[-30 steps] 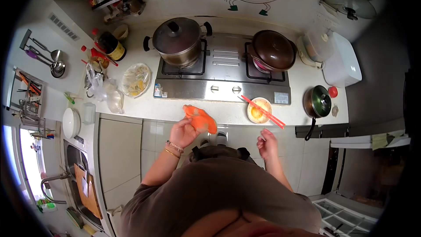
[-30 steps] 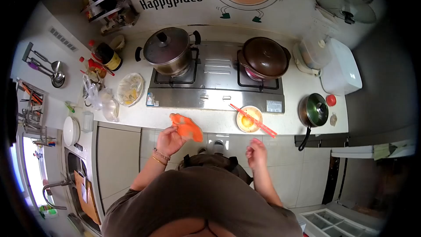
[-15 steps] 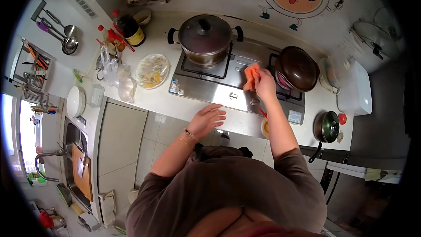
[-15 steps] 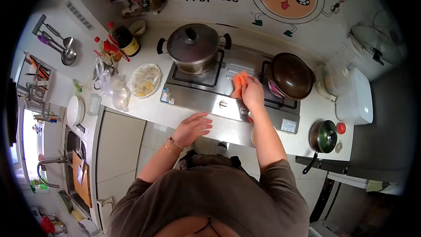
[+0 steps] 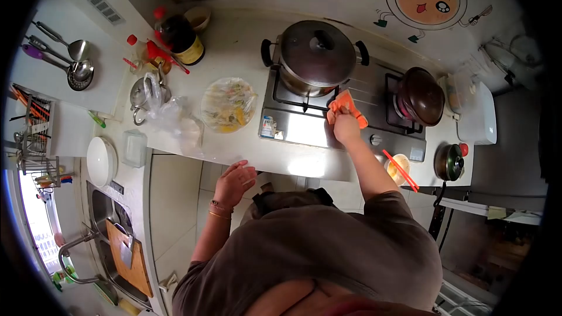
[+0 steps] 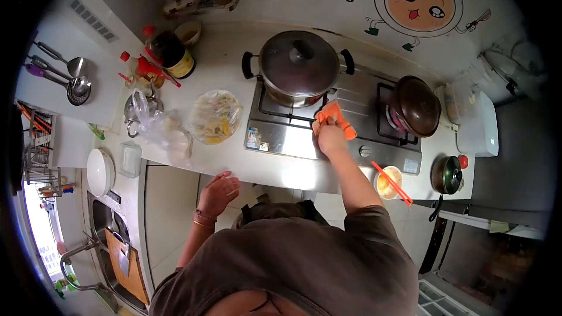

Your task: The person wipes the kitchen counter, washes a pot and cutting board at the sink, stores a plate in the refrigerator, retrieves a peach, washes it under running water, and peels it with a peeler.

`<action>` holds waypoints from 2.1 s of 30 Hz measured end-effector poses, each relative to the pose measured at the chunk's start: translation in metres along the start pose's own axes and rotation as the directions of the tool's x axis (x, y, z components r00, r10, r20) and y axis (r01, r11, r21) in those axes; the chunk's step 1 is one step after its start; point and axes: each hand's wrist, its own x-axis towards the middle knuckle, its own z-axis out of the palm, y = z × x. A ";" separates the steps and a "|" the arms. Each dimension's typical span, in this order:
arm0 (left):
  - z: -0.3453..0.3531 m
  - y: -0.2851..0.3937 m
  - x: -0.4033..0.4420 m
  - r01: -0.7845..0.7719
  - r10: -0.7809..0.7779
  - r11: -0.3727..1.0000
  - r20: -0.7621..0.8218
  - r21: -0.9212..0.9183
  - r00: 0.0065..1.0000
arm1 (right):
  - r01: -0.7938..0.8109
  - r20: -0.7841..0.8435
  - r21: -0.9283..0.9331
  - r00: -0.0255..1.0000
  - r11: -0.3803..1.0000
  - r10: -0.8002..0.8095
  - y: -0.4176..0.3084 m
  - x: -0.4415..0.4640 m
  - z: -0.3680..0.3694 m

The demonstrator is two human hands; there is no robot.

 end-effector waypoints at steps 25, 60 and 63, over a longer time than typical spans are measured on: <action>-0.018 0.085 0.112 -0.315 0.288 0.935 -0.167 -0.165 0.943 | -0.012 -0.319 0.112 0.947 0.994 0.047 -0.158 -0.041 0.013; 0.006 0.108 0.086 -0.322 0.290 0.931 -0.186 -0.174 0.939 | -0.002 0.016 0.988 0.996 -0.155 0.091 -0.173 -0.029 0.014; -0.002 0.091 0.094 -0.308 0.285 0.936 -0.147 -0.171 0.947 | -0.088 0.213 0.814 0.965 -0.574 0.153 -0.126 -0.069 -0.030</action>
